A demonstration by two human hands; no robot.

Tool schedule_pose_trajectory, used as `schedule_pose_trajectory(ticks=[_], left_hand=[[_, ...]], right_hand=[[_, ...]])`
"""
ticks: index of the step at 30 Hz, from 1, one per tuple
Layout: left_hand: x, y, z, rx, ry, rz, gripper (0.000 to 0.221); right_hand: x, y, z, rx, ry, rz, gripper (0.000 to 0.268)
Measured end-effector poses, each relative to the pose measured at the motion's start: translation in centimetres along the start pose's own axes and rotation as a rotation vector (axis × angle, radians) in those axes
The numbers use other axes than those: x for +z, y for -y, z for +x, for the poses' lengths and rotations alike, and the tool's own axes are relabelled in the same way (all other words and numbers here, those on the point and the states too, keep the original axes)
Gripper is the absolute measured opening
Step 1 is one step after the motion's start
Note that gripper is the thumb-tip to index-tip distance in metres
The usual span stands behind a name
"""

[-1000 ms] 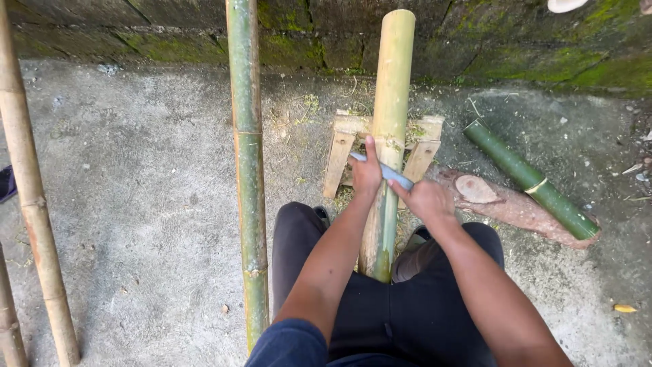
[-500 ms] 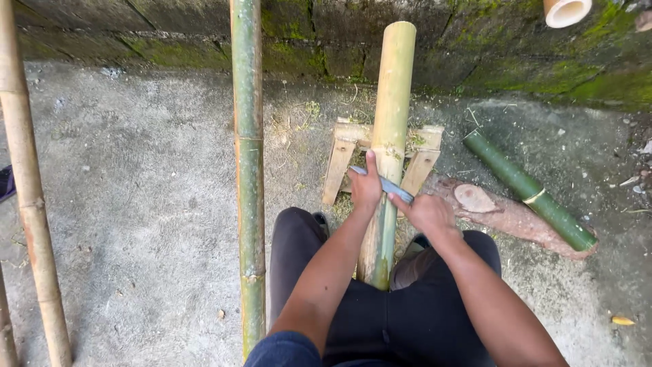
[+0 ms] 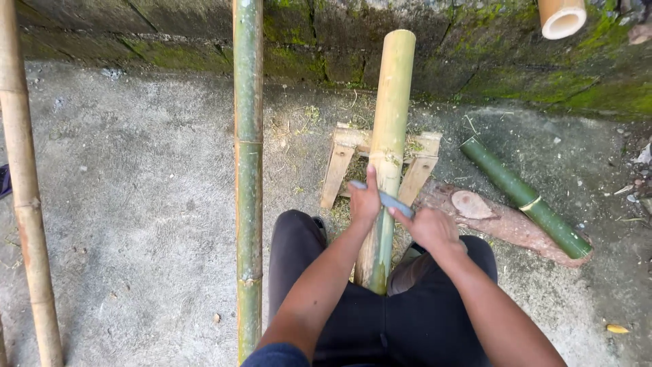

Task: The recorder is using a knife to scrape the outer skin off a bamboo pole.

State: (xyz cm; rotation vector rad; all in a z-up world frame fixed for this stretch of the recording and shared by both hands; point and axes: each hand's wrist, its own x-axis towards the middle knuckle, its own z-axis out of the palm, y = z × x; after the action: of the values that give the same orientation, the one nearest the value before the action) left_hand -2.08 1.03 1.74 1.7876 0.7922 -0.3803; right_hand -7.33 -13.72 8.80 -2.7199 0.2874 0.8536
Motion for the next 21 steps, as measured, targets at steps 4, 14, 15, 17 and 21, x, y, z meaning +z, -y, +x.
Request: schedule_pose_trajectory(ticks=[4,14,15,17,21], left_hand=[[0.9,0.7,1.1,-0.037,0.011,0.057,0.11],[-1.1,-0.6,-1.7,-0.044,0.076,0.053,0.105],[-0.8,-0.1,-1.6,-0.043,0.059,0.035,0.105],[0.2,1.3,-0.2,-0.011,0.007,0.045,0.11],[0.2,-0.1,0.4,-0.017,0.008,0.095,0.114]], right_hand=[[1.2,-0.6,0.9,-0.102,-0.128,-0.037,0.095],[1.4,-0.8,0.1,-0.044,-0.056,-0.078,0.093],[1.8,-1.0,0.0,-0.025,-0.033,-0.086,0.093],[2.3,-1.1,0.1,-0.063,-0.087,-0.073,0.093],[1.4,-0.8,0.7,-0.002,-0.074,-0.04,0.095]])
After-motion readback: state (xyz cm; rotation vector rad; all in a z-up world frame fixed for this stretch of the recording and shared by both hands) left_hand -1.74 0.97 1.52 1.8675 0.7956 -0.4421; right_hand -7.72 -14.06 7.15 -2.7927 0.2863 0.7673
